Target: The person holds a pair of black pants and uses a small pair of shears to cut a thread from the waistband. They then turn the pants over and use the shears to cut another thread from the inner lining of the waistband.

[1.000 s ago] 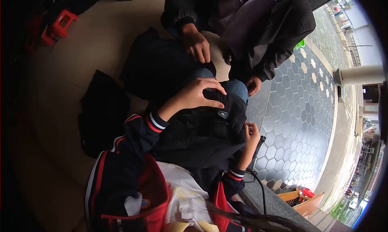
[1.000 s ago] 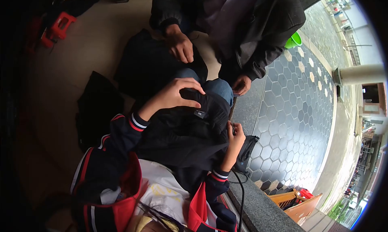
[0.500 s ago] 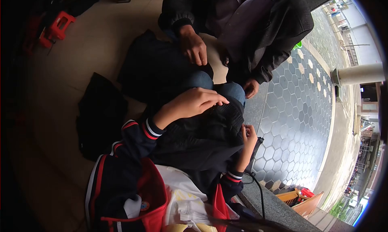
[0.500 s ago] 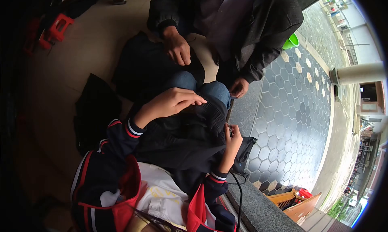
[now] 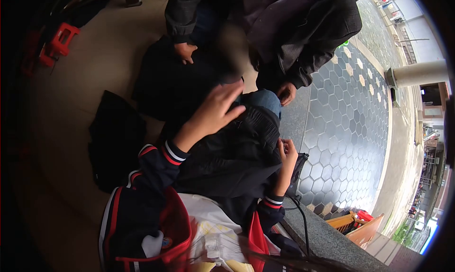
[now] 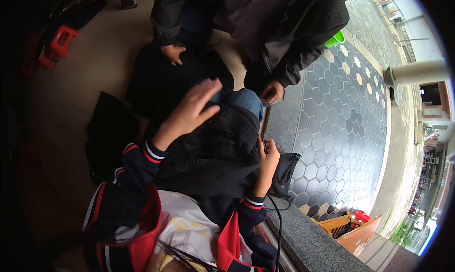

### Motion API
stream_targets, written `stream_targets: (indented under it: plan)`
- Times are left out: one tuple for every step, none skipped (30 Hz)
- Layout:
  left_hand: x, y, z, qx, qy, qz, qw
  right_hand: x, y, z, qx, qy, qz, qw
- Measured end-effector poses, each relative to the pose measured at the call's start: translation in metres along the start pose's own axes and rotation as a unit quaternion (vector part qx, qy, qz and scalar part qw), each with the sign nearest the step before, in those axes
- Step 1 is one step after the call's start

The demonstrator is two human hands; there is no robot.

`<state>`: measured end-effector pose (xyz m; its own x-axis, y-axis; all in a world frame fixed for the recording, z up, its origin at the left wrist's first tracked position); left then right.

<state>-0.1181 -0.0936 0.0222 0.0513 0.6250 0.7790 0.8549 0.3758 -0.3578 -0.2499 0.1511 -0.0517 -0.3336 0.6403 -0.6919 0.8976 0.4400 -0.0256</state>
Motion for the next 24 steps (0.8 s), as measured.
stream_targets:
  plan:
    - [0.001,0.005,0.019,-0.045,-0.108,0.024,0.993,0.001,-0.001,0.001,0.006,-0.008,-0.006,1.000]
    - [0.000,0.010,0.035,-0.090,-0.214,0.046,0.972,0.002,-0.001,0.001,0.012,-0.015,-0.011,1.000]
    - [-0.001,0.009,0.033,-0.090,-0.213,0.047,0.972,0.003,-0.002,0.001,0.012,-0.015,-0.011,1.000]
    - [-0.003,0.006,0.029,-0.086,-0.176,0.044,0.980,0.004,-0.002,0.002,0.011,-0.020,-0.001,1.000]
    - [-0.005,0.003,0.024,-0.082,-0.138,0.042,0.986,0.007,-0.003,0.003,0.010,-0.026,0.010,1.000]
    - [-0.004,0.001,0.019,-0.085,-0.137,0.044,0.986,0.010,-0.002,0.004,0.012,-0.025,0.012,1.000]
    - [-0.005,0.000,0.016,-0.109,-0.100,0.033,0.988,0.015,-0.002,0.003,0.023,-0.026,0.017,0.999]
    - [-0.005,-0.001,0.013,-0.133,-0.062,0.021,0.989,0.015,-0.002,0.000,0.034,-0.026,0.022,0.999]
    - [-0.012,-0.001,0.011,-0.154,-0.037,-0.032,0.987,0.017,0.000,-0.003,0.037,-0.023,0.027,0.999]
    - [-0.008,-0.001,0.008,-0.158,-0.032,-0.029,0.986,0.017,0.001,-0.010,0.057,-0.021,0.049,0.997]
    - [-0.004,-0.002,0.003,-0.147,0.003,-0.033,0.989,0.018,0.001,-0.017,0.078,-0.021,0.069,0.994]
    - [-0.002,-0.002,0.000,-0.136,0.038,-0.038,0.989,0.019,0.001,-0.020,0.081,-0.018,0.072,0.994]
    - [-0.005,-0.001,0.001,-0.144,0.051,-0.060,0.987,0.018,0.002,-0.025,0.107,-0.005,0.075,0.991]
    - [-0.006,0.000,0.002,-0.147,0.055,-0.058,0.986,0.017,0.003,-0.031,0.134,0.008,0.077,0.988]
    - [-0.008,0.000,0.002,-0.143,0.060,-0.067,0.986,0.006,0.003,-0.038,0.146,0.022,0.084,0.985]
    - [-0.010,0.000,0.002,-0.139,0.065,-0.075,0.985,0.001,0.003,-0.039,0.149,0.025,0.087,0.985]
    - [-0.013,0.001,0.003,-0.124,0.076,-0.067,0.987,-0.006,0.004,-0.043,0.166,0.039,0.076,0.982]
    - [-0.013,0.003,0.004,-0.125,0.079,-0.065,0.987,-0.010,0.004,-0.046,0.183,0.053,0.064,0.980]
    - [-0.011,0.003,0.000,-0.095,0.093,-0.056,0.990,-0.016,0.004,-0.050,0.200,0.068,0.023,0.977]
    - [-0.010,0.003,-0.004,-0.064,0.106,-0.047,0.991,-0.017,0.003,-0.052,0.200,0.069,0.024,0.977]
    - [-0.010,0.002,-0.005,-0.065,0.106,-0.048,0.991,-0.027,0.003,-0.059,0.226,0.098,-0.017,0.969]
    - [-0.011,0.001,-0.002,-0.091,0.109,-0.061,0.988,-0.042,0.004,-0.065,0.252,0.126,-0.057,0.958]
    - [-0.013,0.001,0.002,-0.117,0.112,-0.075,0.984,-0.047,0.002,-0.066,0.224,0.103,-0.030,0.969]
    - [-0.013,0.001,0.002,-0.117,0.112,-0.075,0.984,-0.061,0.002,-0.068,0.223,0.102,-0.030,0.969]
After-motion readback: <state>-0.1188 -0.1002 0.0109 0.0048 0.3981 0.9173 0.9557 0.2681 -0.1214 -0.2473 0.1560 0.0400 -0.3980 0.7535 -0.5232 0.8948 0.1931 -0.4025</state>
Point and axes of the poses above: each hand's wrist, its own y-axis away from the middle knuckle, its own z-axis out of the palm, x = y × z, the point moved 7 cm from there along -y, towards the middle knuckle, and after that the axes turned 6 degrees about y, right-handed, at the moved point
